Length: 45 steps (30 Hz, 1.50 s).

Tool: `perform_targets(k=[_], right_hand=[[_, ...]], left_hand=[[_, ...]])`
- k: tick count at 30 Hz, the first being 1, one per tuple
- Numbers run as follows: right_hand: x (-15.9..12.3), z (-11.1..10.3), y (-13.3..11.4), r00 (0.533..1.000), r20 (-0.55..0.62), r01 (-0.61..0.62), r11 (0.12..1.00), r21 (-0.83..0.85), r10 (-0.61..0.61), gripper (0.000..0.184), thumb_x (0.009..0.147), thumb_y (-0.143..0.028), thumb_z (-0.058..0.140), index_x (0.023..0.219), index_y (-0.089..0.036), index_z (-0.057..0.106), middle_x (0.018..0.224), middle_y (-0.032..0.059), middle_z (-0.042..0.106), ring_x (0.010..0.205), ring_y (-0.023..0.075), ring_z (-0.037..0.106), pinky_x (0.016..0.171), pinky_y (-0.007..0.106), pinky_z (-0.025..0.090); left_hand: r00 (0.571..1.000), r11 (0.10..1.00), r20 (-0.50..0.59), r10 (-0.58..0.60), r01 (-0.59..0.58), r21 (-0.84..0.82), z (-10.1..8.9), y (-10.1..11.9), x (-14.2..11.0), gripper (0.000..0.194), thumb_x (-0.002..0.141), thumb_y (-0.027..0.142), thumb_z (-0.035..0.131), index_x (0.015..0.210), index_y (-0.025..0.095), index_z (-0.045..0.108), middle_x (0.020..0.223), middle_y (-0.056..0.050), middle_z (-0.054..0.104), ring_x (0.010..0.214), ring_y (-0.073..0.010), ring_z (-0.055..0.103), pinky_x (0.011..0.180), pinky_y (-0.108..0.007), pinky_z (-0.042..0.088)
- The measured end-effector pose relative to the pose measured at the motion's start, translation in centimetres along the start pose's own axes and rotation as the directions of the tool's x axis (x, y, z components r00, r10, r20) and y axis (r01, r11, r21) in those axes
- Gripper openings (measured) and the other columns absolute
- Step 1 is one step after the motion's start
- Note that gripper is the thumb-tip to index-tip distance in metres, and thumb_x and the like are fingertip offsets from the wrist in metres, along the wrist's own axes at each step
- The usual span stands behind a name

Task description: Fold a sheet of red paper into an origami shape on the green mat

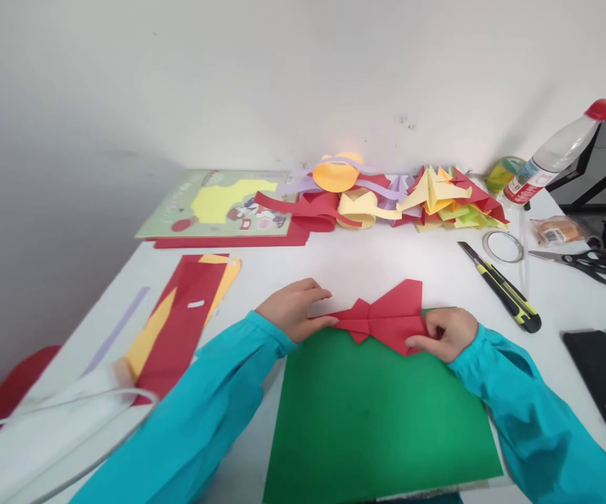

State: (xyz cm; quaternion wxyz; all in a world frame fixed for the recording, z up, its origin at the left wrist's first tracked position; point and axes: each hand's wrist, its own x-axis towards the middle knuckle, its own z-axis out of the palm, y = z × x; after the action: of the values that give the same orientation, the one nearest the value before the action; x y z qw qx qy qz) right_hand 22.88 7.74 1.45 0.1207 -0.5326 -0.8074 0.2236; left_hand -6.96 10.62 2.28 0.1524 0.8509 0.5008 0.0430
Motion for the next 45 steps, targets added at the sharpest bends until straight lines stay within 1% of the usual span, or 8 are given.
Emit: perform_targets(k=[8, 18, 22, 25, 28, 32, 37, 45], right_hand=[[0.0, 0.4, -0.2, 0.923, -0.381, 0.136, 0.977, 0.167, -0.063, 0.037, 0.074, -0.045, 0.058, 0.051, -0.018, 0.048, 0.045, -0.0042, 0.044, 0.042, 0.0075, 0.036, 0.044, 0.021, 0.031], [0.5, -0.6, 0.8, 0.772, -0.629, 0.240, 0.958, 0.154, -0.092, 0.029, 0.076, -0.038, 0.057, 0.095, -0.017, 0.052, 0.081, 0.0062, 0.057, 0.073, 0.0180, 0.055, 0.061, 0.030, 0.046], [-0.6, -2.0, 0.4, 0.569, -0.780, 0.328, 0.942, -0.076, -0.261, 0.043, 0.077, -0.042, 0.051, 0.111, -0.016, 0.046, 0.105, 0.0143, 0.052, 0.099, 0.0274, 0.051, 0.076, 0.043, 0.045], [-1.9, -2.0, -1.5, 0.435, -0.723, 0.293, 0.844, -0.449, -0.536, 0.051, 0.068, -0.044, 0.064, 0.111, -0.020, 0.048, 0.104, 0.0120, 0.055, 0.099, 0.0280, 0.050, 0.083, 0.047, 0.040], [-2.4, -0.8, -3.8, 0.504, -0.476, 0.409, 0.685, -0.603, -0.720, 0.034, 0.072, -0.030, 0.065, 0.103, -0.019, 0.055, 0.096, 0.0076, 0.063, 0.092, 0.0214, 0.055, 0.084, 0.040, 0.039], [-2.1, 1.0, -5.0, 0.630, -0.323, 0.485, 0.683, -0.546, -0.706, 0.020, 0.076, -0.028, 0.059, 0.090, -0.014, 0.062, 0.087, 0.0078, 0.067, 0.083, 0.0224, 0.057, 0.075, 0.039, 0.039], [-2.3, 1.0, -3.7, 0.829, -0.165, 0.420, 0.790, -0.446, -0.534, 0.026, 0.073, -0.037, 0.060, 0.083, -0.014, 0.065, 0.081, 0.0076, 0.067, 0.073, 0.0211, 0.057, 0.068, 0.036, 0.039], [-4.3, 0.5, -4.4, 0.895, -0.082, 0.327, 0.770, -0.549, -0.438, 0.030, 0.073, -0.037, 0.062, 0.094, -0.016, 0.066, 0.101, 0.0101, 0.066, 0.091, 0.0240, 0.057, 0.085, 0.038, 0.037]], left_hand=[[0.997, 0.996, 0.071, -0.027, 0.032, -0.077, 1.4, 1.2, 0.4, 0.035, 0.067, 0.041, 0.066, 0.089, 0.014, 0.064, 0.088, -0.009, 0.057, 0.081, -0.0217, 0.054, 0.076, -0.034, 0.044], [0.988, 0.973, -0.151, 0.014, -0.048, -0.227, 1.4, 3.0, 0.1, 0.013, 0.067, 0.017, 0.062, 0.064, 0.016, 0.050, 0.061, 0.002, 0.054, 0.054, -0.0097, 0.048, 0.053, -0.020, 0.041], [0.821, 0.977, -0.530, 0.211, -0.200, 0.079, 0.8, 4.7, -0.4, 0.009, 0.079, 0.015, 0.047, 0.075, 0.014, 0.055, 0.065, -0.003, 0.057, 0.059, -0.0127, 0.049, 0.054, -0.023, 0.040], [0.705, 0.913, -0.586, 0.398, -0.245, 0.325, 1.5, 6.1, 0.0, 0.020, 0.082, 0.010, 0.041, 0.073, 0.016, 0.058, 0.061, -0.003, 0.056, 0.058, -0.0139, 0.047, 0.053, -0.025, 0.037], [0.635, 0.857, -0.585, 0.505, -0.289, 0.426, 2.8, 7.0, 0.3, 0.021, 0.082, 0.012, 0.046, 0.064, 0.015, 0.057, 0.058, -0.003, 0.055, 0.060, -0.0145, 0.048, 0.054, -0.027, 0.036], [0.618, 0.818, -0.552, 0.560, -0.303, 0.489, 4.3, 7.1, 0.1, 0.020, 0.080, 0.011, 0.052, 0.061, 0.014, 0.056, 0.056, -0.002, 0.054, 0.061, -0.0147, 0.049, 0.054, -0.028, 0.035], [0.674, 0.793, -0.426, 0.603, -0.447, 0.414, 4.7, 6.1, -0.6, 0.022, 0.086, 0.025, 0.047, 0.073, 0.013, 0.060, 0.066, -0.003, 0.057, 0.066, -0.0150, 0.050, 0.058, -0.029, 0.037], [0.779, 0.865, -0.406, 0.478, -0.334, 0.375, 5.3, 7.8, -1.9, 0.022, 0.086, 0.021, 0.047, 0.069, 0.011, 0.058, 0.073, -0.005, 0.056, 0.076, -0.0193, 0.051, 0.061, -0.033, 0.034]])
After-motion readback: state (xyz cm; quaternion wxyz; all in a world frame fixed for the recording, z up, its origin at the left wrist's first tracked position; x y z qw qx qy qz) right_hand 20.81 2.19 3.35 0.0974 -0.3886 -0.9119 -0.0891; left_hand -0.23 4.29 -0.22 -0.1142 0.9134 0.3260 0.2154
